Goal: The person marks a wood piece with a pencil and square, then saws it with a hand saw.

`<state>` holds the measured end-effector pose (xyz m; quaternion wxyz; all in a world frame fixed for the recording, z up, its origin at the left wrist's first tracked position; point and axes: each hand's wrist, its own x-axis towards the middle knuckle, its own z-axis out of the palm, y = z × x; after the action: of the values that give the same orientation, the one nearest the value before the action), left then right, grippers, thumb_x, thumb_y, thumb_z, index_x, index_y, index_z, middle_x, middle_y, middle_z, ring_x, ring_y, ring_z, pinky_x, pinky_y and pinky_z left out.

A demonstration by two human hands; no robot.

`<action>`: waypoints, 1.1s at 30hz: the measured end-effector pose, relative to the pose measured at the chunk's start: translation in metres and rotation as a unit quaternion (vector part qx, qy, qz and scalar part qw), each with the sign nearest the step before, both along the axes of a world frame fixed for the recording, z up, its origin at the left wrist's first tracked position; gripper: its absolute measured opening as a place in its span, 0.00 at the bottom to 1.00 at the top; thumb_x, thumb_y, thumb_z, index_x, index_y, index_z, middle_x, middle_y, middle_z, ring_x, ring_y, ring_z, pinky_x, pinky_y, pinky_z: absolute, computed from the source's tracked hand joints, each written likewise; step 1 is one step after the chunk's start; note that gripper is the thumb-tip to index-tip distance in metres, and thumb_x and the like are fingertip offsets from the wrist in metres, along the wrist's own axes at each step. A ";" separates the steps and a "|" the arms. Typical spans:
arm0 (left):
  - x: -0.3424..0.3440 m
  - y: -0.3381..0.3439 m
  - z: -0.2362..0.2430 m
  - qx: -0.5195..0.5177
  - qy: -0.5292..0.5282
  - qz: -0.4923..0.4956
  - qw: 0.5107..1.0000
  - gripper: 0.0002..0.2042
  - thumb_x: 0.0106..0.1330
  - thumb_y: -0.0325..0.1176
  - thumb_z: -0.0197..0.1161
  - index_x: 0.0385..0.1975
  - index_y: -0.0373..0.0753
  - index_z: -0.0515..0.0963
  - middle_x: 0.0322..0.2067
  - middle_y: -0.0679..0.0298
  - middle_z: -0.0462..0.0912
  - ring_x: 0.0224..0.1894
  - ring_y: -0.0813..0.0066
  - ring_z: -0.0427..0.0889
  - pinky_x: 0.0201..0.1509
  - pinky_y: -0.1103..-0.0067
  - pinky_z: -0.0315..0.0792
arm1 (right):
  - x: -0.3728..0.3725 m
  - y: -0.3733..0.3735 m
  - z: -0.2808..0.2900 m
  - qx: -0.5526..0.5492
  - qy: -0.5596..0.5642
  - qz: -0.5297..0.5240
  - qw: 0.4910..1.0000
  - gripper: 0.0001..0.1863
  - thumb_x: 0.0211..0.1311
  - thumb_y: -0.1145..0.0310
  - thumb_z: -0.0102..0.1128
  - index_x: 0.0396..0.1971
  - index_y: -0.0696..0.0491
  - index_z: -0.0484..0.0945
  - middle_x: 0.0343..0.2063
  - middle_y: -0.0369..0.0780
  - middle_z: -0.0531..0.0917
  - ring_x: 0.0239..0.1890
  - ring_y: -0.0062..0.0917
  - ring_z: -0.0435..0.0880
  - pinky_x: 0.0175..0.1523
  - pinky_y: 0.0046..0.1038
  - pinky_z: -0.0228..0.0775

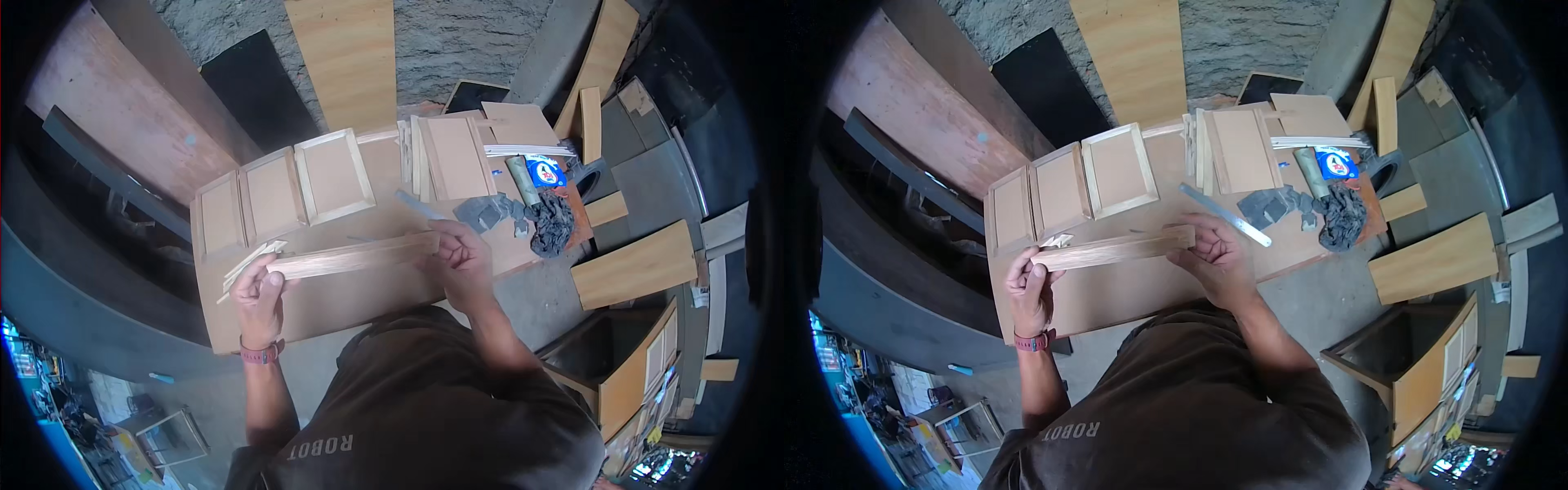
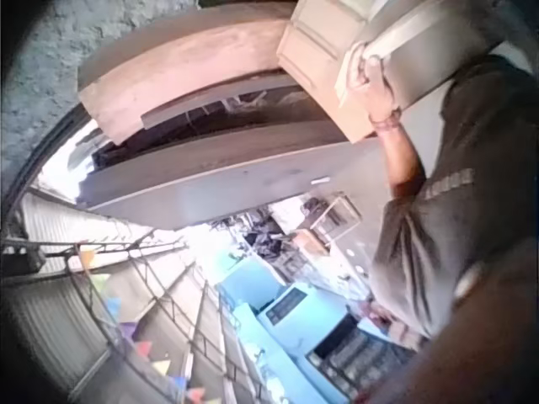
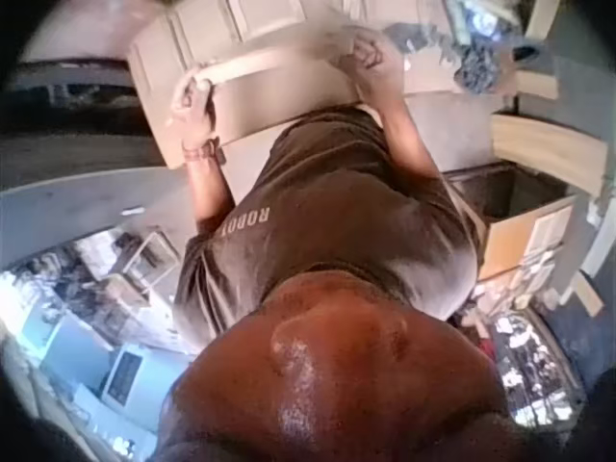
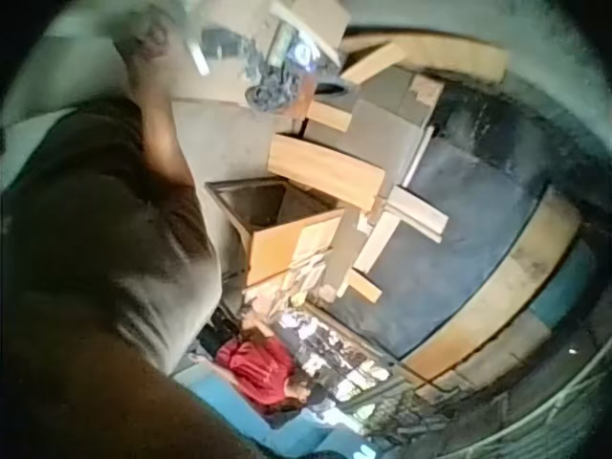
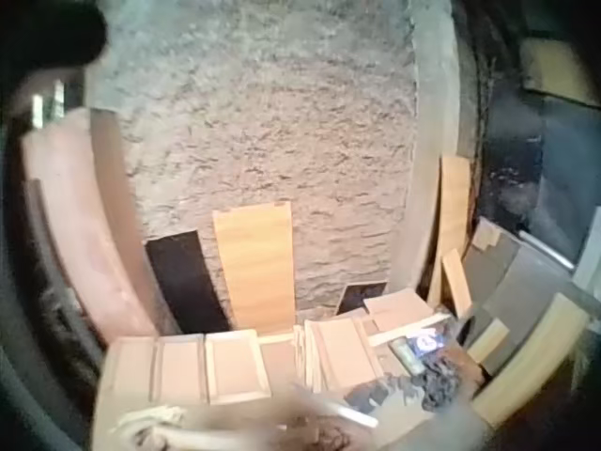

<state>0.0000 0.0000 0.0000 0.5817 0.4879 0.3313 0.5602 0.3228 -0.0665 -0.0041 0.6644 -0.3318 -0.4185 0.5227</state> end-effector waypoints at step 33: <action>0.052 -0.031 0.061 0.116 0.044 -0.058 0.991 0.20 0.70 0.16 0.62 0.61 0.28 0.71 0.56 0.40 0.82 0.61 0.61 0.84 0.64 0.72 0.79 | 0.042 -0.009 -0.028 0.044 0.022 -0.027 0.998 0.20 0.59 0.94 0.62 0.45 0.53 0.82 0.60 0.57 0.79 0.59 0.37 0.83 0.63 0.33 0.77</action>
<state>0.0521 -0.0311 0.0614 0.5373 0.5947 0.2607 0.5383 0.3645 -0.0754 -0.0326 0.7013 -0.3021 -0.4170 0.4929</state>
